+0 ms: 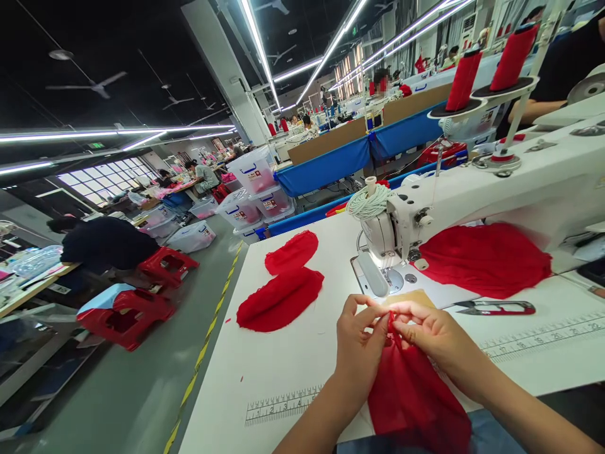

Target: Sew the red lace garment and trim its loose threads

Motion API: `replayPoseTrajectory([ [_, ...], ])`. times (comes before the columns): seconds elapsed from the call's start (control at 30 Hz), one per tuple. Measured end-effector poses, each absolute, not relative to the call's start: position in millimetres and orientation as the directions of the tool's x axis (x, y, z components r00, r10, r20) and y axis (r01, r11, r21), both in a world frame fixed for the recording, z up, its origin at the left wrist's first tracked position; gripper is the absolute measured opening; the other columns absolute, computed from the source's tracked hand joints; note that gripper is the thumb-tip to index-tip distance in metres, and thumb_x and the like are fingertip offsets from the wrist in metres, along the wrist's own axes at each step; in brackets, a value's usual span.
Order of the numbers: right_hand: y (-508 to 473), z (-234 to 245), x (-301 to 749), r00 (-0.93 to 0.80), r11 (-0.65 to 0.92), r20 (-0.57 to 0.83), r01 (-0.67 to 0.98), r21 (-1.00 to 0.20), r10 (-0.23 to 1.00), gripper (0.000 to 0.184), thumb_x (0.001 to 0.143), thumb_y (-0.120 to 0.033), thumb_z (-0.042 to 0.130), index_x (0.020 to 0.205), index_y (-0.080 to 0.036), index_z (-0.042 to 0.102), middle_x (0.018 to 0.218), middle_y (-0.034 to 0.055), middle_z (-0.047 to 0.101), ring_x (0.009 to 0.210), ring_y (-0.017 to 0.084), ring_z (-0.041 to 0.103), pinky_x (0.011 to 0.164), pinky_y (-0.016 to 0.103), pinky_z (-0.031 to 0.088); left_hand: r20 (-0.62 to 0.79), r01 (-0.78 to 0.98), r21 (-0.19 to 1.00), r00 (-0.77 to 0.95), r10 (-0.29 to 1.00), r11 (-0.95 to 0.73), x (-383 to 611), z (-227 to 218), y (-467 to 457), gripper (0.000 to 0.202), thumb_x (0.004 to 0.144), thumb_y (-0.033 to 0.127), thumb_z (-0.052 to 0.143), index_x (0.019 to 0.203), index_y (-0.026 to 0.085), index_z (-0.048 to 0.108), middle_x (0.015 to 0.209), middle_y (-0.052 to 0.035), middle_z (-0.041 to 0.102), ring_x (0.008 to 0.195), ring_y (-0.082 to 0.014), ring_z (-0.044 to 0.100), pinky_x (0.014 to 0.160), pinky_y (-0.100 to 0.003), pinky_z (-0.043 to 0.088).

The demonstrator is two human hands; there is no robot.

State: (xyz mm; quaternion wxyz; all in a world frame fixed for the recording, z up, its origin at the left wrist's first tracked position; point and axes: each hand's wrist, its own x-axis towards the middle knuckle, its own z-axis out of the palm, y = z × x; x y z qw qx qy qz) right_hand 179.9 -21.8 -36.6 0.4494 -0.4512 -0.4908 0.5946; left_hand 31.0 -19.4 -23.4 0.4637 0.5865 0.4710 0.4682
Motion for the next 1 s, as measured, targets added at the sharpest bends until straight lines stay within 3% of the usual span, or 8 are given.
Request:
replayPoseTrajectory([
  [0.13, -21, -41, 179, -0.199, -0.151, -0.118, -0.161, -0.975, 0.973, 0.037, 0.077, -0.056, 0.071, 0.075, -0.019, 0.069, 0.074, 0.0021, 0.068, 0.072, 0.019, 0.061, 0.067, 0.030, 0.049, 0.199, 0.179, 0.962, 0.054, 0.978, -0.206, 29, -23, -19, 0.022, 0.084, 0.037, 0.065, 0.080, 0.019, 0.078, 0.104, -0.0066, 0.049, 0.068, -0.0100, 0.055, 0.051, -0.023, 0.057],
  [0.23, -23, -44, 180, -0.163, -0.190, -0.153, -0.241, -0.952, 0.975, 0.034, 0.076, -0.054, 0.073, 0.075, -0.021, 0.066, 0.068, -0.0017, 0.064, 0.062, 0.015, 0.056, 0.059, 0.027, 0.046, 0.165, 0.148, 0.976, -0.008, 0.986, -0.162, 28, -20, -17, 0.019, 0.079, 0.036, 0.070, 0.074, 0.019, 0.077, 0.099, -0.0057, 0.048, 0.069, -0.0109, 0.053, 0.044, -0.020, 0.054],
  [0.33, -23, -41, 179, -0.181, -0.263, -0.211, -0.345, -0.901, 0.961, 0.031, 0.075, -0.052, 0.072, 0.078, -0.022, 0.063, 0.066, -0.0024, 0.064, 0.060, 0.016, 0.059, 0.060, 0.029, 0.050, 0.120, 0.085, 0.989, -0.036, 0.992, -0.117, 29, -17, -17, 0.024, 0.076, 0.040, 0.073, 0.069, 0.016, 0.072, 0.096, -0.0040, 0.047, 0.063, -0.0084, 0.051, 0.042, -0.020, 0.053],
  [0.47, -23, -34, 178, -0.235, -0.351, -0.270, -0.453, -0.819, 0.934, 0.023, 0.075, -0.044, 0.072, 0.080, -0.023, 0.063, 0.068, -0.0003, 0.066, 0.060, 0.017, 0.061, 0.062, 0.032, 0.052, 0.055, -0.046, 0.998, 0.106, 0.993, -0.050, 27, -15, -19, 0.035, 0.082, 0.052, 0.067, 0.080, 0.017, 0.063, 0.086, -0.0011, 0.051, 0.057, -0.0079, 0.051, 0.044, -0.022, 0.052],
  [0.6, -22, -36, 179, -0.224, -0.368, -0.292, -0.539, -0.758, 0.930, 0.026, 0.067, -0.039, 0.080, 0.080, -0.024, 0.063, 0.066, -0.0023, 0.064, 0.059, 0.015, 0.058, 0.063, 0.029, 0.051, -0.031, -0.093, 0.994, 0.299, 0.954, 0.062, 23, -12, -18, 0.044, 0.083, 0.061, 0.064, 0.085, 0.018, 0.056, 0.068, 0.0040, 0.051, 0.054, -0.0087, 0.050, 0.050, -0.022, 0.048],
  [0.73, -25, -39, 177, -0.247, -0.380, -0.290, -0.569, -0.729, 0.925, 0.029, 0.069, -0.039, 0.082, 0.072, -0.022, 0.058, 0.060, -0.0047, 0.059, 0.054, 0.010, 0.050, 0.055, 0.024, 0.046, -0.137, 0.102, 0.989, 0.378, 0.916, 0.107, 19, -8, -12, 0.041, 0.064, 0.047, 0.086, 0.075, 0.015, 0.062, 0.068, 0.0022, 0.057, 0.061, -0.0091, 0.048, 0.059, -0.023, 0.040],
  [0.8, -27, -37, 176, -0.260, -0.385, -0.285, -0.576, -0.721, 0.923, 0.033, 0.069, -0.040, 0.082, 0.069, -0.022, 0.055, 0.058, -0.0060, 0.057, 0.053, 0.009, 0.049, 0.053, 0.022, 0.044, -0.177, 0.181, 0.977, 0.403, 0.898, 0.112, 17, -6, -10, 0.036, 0.061, 0.041, 0.088, 0.072, 0.014, 0.065, 0.067, 0.0019, 0.058, 0.061, -0.0095, 0.047, 0.059, -0.024, 0.036],
  [1.0, -27, -31, 185, -0.468, -0.511, -0.293, -0.453, -0.731, 0.834, 0.036, 0.068, -0.042, 0.087, 0.084, -0.019, 0.065, 0.073, -0.0002, 0.067, 0.068, 0.014, 0.063, 0.064, 0.024, 0.049, -0.202, 0.054, 0.977, 0.531, 0.823, 0.205, 7, 4, -5, 0.036, 0.067, 0.046, 0.083, 0.072, 0.014, 0.066, 0.067, 0.0015, 0.057, 0.062, -0.0103, 0.050, 0.062, -0.026, 0.038],
])
